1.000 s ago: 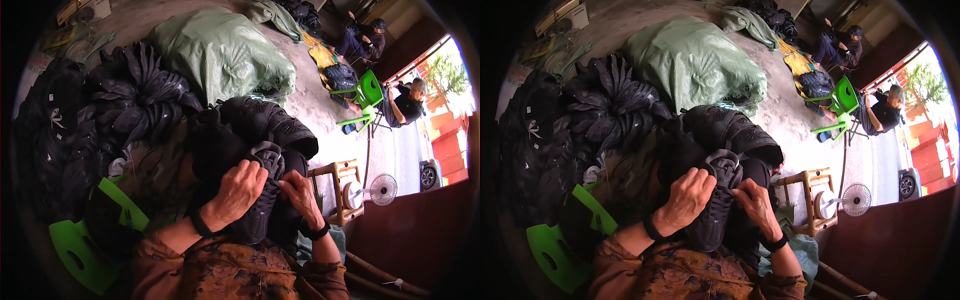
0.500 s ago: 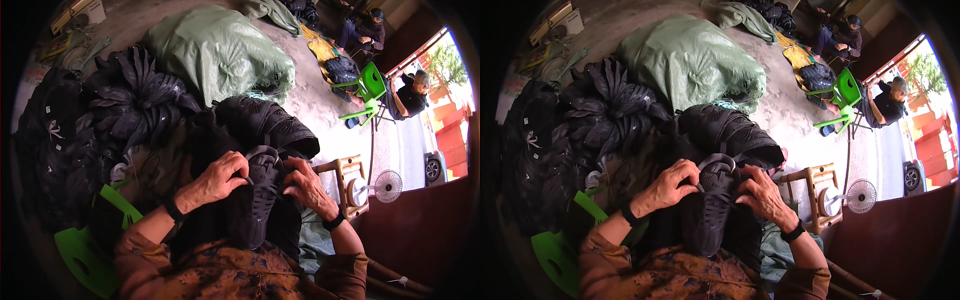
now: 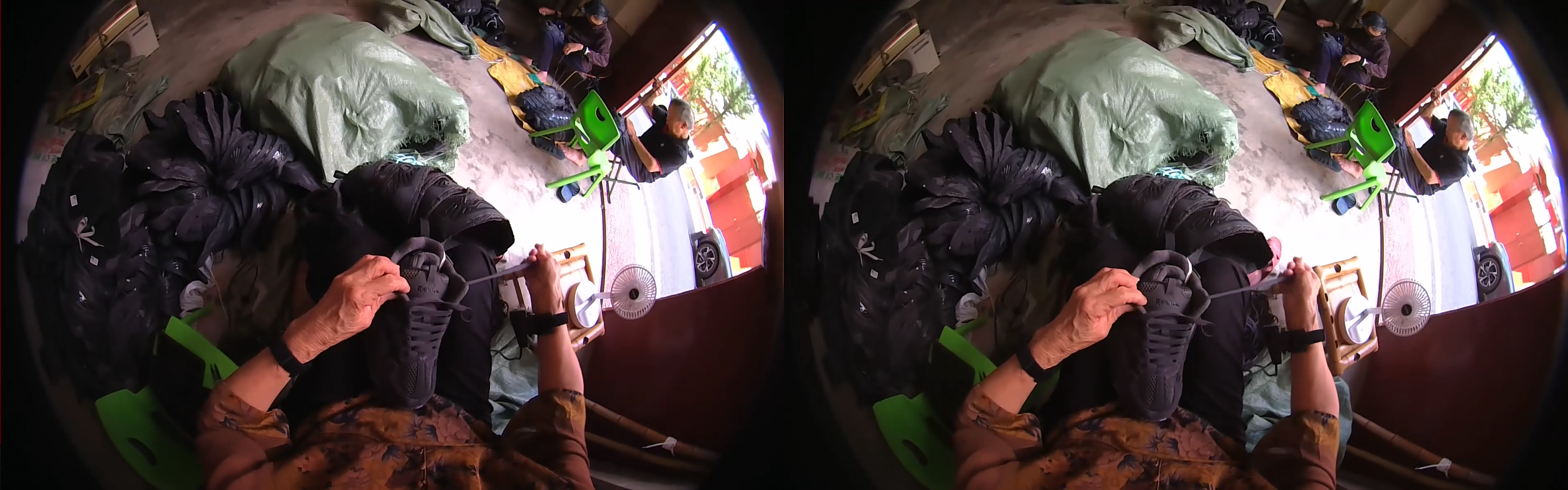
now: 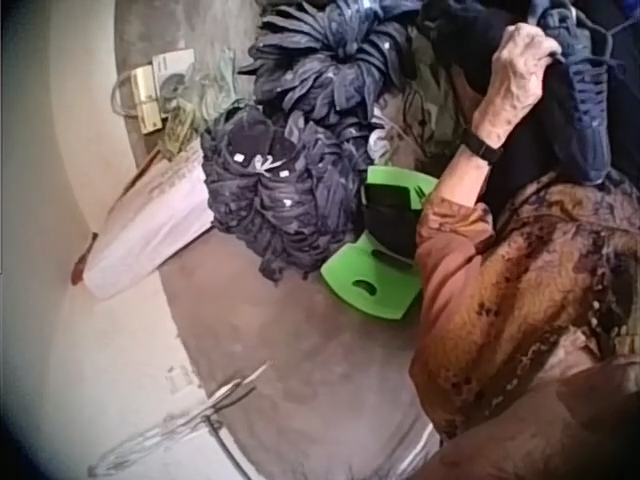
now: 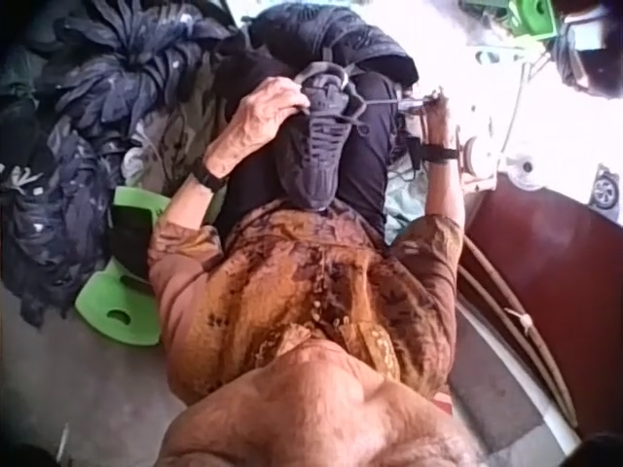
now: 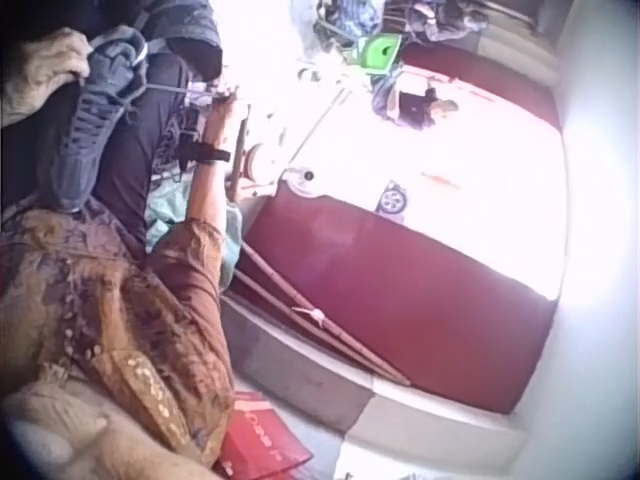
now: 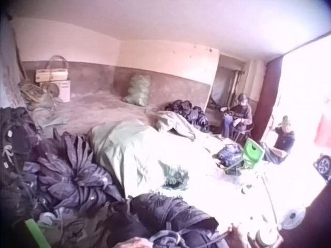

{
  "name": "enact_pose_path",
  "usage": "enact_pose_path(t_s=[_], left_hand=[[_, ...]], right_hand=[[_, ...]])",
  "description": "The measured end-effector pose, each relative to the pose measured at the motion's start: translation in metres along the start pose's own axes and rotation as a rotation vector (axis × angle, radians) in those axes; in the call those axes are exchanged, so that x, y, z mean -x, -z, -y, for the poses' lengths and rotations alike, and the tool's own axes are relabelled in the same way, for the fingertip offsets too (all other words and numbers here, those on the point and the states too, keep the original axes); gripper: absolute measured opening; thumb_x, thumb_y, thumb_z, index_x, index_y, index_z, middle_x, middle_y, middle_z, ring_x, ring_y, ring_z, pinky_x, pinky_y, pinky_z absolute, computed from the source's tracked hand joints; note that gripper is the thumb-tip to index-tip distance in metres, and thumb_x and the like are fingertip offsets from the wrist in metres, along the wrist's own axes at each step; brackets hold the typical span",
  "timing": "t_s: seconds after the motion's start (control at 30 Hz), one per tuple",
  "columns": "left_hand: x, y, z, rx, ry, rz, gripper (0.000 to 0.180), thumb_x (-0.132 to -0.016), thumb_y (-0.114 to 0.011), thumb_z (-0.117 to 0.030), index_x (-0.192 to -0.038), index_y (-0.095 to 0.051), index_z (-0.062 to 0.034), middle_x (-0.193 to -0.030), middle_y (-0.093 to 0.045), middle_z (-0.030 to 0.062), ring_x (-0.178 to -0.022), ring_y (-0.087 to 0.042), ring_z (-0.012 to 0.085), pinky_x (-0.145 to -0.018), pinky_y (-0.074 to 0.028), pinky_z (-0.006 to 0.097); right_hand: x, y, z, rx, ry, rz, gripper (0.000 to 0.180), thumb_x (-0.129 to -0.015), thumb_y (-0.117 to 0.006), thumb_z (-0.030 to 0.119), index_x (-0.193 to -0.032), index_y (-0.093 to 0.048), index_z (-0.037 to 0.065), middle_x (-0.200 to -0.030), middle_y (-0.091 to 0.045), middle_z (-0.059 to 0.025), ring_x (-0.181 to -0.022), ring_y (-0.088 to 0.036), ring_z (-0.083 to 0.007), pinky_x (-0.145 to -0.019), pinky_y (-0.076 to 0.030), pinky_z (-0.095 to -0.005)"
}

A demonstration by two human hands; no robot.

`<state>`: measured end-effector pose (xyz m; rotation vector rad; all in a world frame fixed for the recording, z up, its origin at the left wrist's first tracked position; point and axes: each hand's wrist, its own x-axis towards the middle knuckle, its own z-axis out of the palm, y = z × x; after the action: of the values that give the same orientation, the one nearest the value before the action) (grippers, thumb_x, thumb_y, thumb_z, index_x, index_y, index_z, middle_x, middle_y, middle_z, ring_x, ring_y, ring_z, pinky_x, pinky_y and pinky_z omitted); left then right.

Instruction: Lacing a dark grey athletic shoe.

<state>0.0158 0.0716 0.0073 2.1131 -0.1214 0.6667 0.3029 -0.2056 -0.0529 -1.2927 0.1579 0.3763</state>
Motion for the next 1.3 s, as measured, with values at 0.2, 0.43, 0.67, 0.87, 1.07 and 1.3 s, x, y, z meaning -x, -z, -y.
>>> enact_pose_path(t_s=[0.2, 0.43, 0.67, 0.87, 1.07, 1.3], left_hand=[[-0.014, 0.010, -0.020, -0.095, -0.001, 0.042, 0.035, -0.068, -0.073, 0.008, -0.099, -0.065, -0.0061, -0.101, -0.059, 0.0058, -0.097, -0.060, 0.0273, -0.082, -0.051, 0.037], [-0.025, -0.029, -0.045, -0.501, -0.090, 0.190, 0.018, -0.074, -0.072, -0.014, -0.089, -0.063, -0.0070, -0.099, -0.058, 0.0029, -0.104, -0.053, 0.0196, -0.086, -0.038, 0.039], [-0.030, -0.051, -0.046, -0.698, -0.214, -0.010, 0.009, -0.078, -0.064, -0.009, -0.086, -0.062, -0.0047, -0.094, -0.058, 0.0046, -0.085, -0.061, 0.0177, -0.065, -0.048, 0.031], [-0.040, -0.050, -0.052, -0.466, -0.117, -0.165, 0.010, -0.084, -0.064, -0.011, -0.083, -0.055, -0.0081, -0.066, -0.057, 0.0031, -0.066, -0.058, 0.0202, -0.061, -0.046, 0.033], [-0.031, -0.020, -0.072, -0.147, 0.049, 0.148, 0.009, -0.080, -0.068, -0.010, -0.080, -0.061, -0.0064, -0.074, -0.060, 0.0061, -0.082, -0.057, 0.0260, -0.075, -0.045, 0.039], [-0.032, -0.039, -0.051, -0.215, 0.003, 0.198, 0.011, -0.081, -0.069, -0.014, -0.083, -0.059, -0.0087, -0.077, -0.058, 0.0037, -0.085, -0.055, 0.0239, -0.080, -0.040, 0.039]], right_hand=[[0.043, -0.045, 0.004, 0.139, 0.024, 0.208, 0.020, -0.098, -0.059, 0.023, -0.094, -0.057, 0.004, -0.076, -0.059, -0.0038, -0.060, -0.053, -0.0107, -0.057, -0.046, -0.0219], [0.055, -0.048, 0.026, -0.124, -0.007, 0.229, 0.016, -0.100, -0.055, 0.022, -0.104, -0.055, 0.007, -0.075, -0.056, -0.0013, -0.059, -0.048, -0.0092, -0.063, -0.045, -0.0239], [0.089, -0.069, 0.035, -0.128, 0.054, 0.386, 0.018, -0.101, -0.052, 0.025, -0.109, -0.057, 0.009, -0.073, -0.055, 0.0004, -0.056, -0.045, -0.0074, -0.059, -0.044, -0.0231], [0.120, -0.097, 0.041, -0.157, -0.046, 0.546, 0.017, -0.100, -0.053, 0.027, -0.108, -0.057, 0.012, -0.077, -0.056, -0.0017, -0.062, -0.051, -0.0103, -0.064, -0.050, -0.0268], [0.133, -0.094, 0.061, -0.116, 0.048, 0.595, 0.018, -0.102, -0.051, 0.026, -0.108, -0.057, 0.010, -0.073, -0.058, -0.0038, -0.057, -0.051, -0.0109, -0.061, -0.051, -0.0266], [0.166, -0.107, 0.109, 0.063, 0.283, 0.533, 0.017, -0.101, -0.052, 0.022, -0.107, -0.056, 0.007, -0.068, -0.051, 0.0019, -0.055, -0.046, -0.0061, -0.053, -0.041, -0.0200]])
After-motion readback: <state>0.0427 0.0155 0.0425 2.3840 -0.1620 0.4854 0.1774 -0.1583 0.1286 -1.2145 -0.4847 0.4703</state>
